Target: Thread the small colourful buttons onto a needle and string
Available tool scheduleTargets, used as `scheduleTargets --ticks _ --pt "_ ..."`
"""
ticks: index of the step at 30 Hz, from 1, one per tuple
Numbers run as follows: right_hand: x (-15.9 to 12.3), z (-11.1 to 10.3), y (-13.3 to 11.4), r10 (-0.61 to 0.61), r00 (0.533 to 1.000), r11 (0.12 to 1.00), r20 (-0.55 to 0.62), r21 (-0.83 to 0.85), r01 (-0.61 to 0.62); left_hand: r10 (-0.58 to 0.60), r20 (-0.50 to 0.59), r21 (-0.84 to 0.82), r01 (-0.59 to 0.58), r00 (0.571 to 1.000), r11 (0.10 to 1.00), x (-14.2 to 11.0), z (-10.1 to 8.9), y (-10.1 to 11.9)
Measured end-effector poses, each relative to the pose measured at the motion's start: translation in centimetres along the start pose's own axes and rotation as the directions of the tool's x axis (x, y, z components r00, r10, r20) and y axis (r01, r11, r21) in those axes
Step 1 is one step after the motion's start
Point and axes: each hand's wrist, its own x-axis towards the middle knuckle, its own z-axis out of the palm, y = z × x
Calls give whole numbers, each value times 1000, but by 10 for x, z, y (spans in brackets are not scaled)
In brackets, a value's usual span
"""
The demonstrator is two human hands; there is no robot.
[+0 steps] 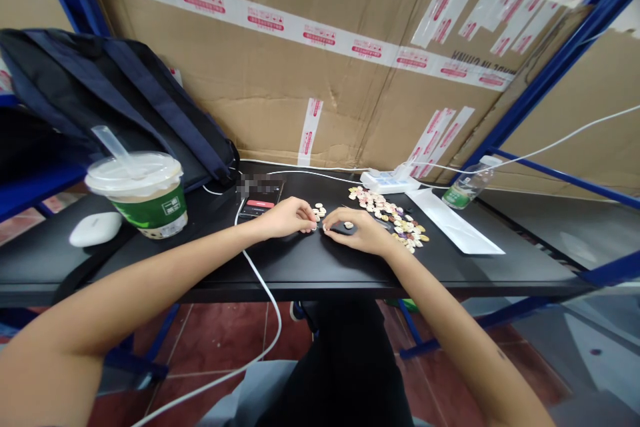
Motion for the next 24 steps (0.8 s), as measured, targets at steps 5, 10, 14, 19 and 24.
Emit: scheduleTargets --ticks 5,10,14,19,24 --pt "0 3 0 -4 999 999 -49 45 6 -18 21 -147 21 1000 989 -1 4 2" --pt "2 4 -3 -31 997 999 -67 32 33 -25 -14 -178 22 1000 984 -2 9 4" --pt "1 6 -3 -36 994 998 -102 46 41 -45 -30 -234 36 999 972 0 11 1" --pt "-3 7 -3 -25 992 998 -122 61 32 -44 -48 -264 29 998 964 -1 13 -1" --pt "-3 7 -4 -4 989 997 -150 77 16 6 -51 -238 -18 999 971 -2 14 2"
